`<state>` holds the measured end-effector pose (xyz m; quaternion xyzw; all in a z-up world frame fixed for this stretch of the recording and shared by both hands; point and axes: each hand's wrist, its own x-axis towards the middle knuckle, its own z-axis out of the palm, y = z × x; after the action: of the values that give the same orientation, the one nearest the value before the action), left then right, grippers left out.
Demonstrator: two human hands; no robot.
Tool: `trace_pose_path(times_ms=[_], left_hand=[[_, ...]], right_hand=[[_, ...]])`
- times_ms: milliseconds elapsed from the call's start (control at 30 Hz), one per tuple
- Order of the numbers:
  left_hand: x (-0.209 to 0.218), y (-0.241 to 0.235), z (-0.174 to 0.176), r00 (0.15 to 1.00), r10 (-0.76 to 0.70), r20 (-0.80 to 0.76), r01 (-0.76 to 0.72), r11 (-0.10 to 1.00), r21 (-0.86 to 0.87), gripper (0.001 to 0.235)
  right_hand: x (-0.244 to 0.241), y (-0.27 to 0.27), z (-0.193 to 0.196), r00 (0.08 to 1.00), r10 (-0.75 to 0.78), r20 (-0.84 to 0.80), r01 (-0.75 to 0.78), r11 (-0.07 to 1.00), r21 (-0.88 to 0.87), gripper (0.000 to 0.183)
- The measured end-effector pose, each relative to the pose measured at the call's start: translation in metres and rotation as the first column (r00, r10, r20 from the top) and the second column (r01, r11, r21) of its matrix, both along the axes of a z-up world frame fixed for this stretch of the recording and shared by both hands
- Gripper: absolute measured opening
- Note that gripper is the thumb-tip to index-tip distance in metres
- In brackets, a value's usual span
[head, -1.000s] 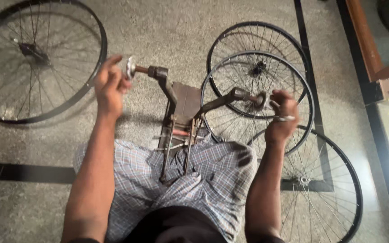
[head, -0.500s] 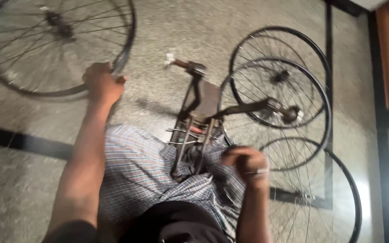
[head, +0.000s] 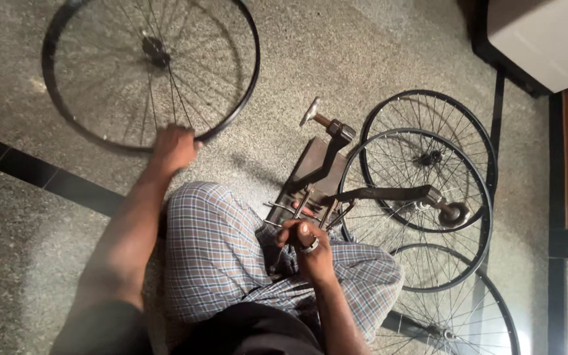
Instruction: The person sits on the floor and uses a wrench to tighten the axle nuts on a bicycle wheel mounted in a truing stand. They spin the wheel to check alignment, then remove it and repeat the process with another wheel.
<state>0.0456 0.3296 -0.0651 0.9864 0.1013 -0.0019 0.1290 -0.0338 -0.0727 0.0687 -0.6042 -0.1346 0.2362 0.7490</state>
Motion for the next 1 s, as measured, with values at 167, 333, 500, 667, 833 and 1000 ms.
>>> trace_pose_path(times_ms=[167, 333, 500, 667, 833, 1000], left_hand=[[-0.035, -0.019, 0.025, 0.954, 0.039, 0.298, -0.031, 0.999, -0.033, 0.044], [-0.059, -0.03, 0.086, 0.877, 0.064, 0.476, -0.073, 0.997, 0.001, 0.038], [-0.105, -0.046, 0.152, 0.631, 0.264, 0.729, -0.157, 0.964, -0.213, 0.036], [-0.165, -0.068, 0.19, 0.489, 0.502, 0.714, -0.104, 0.846, -0.523, 0.029], [-0.204, -0.103, 0.182, 0.459, 0.77, 0.443, -0.051, 0.521, -0.852, 0.028], [-0.229, -0.137, 0.145, 0.472, 0.684, 0.556, 0.117, 0.577, -0.808, 0.024]], right_hand=[[0.017, 0.022, -0.02, 0.992, -0.078, -0.104, 0.076, 0.997, -0.03, 0.053], [0.058, 0.058, -0.037, 0.936, -0.132, -0.325, 0.148, 0.989, 0.026, 0.041], [0.074, 0.107, -0.02, 0.957, -0.103, -0.272, 0.137, 0.984, 0.111, 0.039], [0.08, 0.192, -0.003, 0.968, 0.033, -0.248, 0.025, 0.973, 0.23, 0.045], [0.06, 0.283, -0.031, 0.963, 0.05, -0.265, -0.021, 0.994, 0.111, 0.06], [0.041, 0.313, -0.067, 0.819, 0.313, -0.481, -0.164, 0.931, 0.327, 0.051]])
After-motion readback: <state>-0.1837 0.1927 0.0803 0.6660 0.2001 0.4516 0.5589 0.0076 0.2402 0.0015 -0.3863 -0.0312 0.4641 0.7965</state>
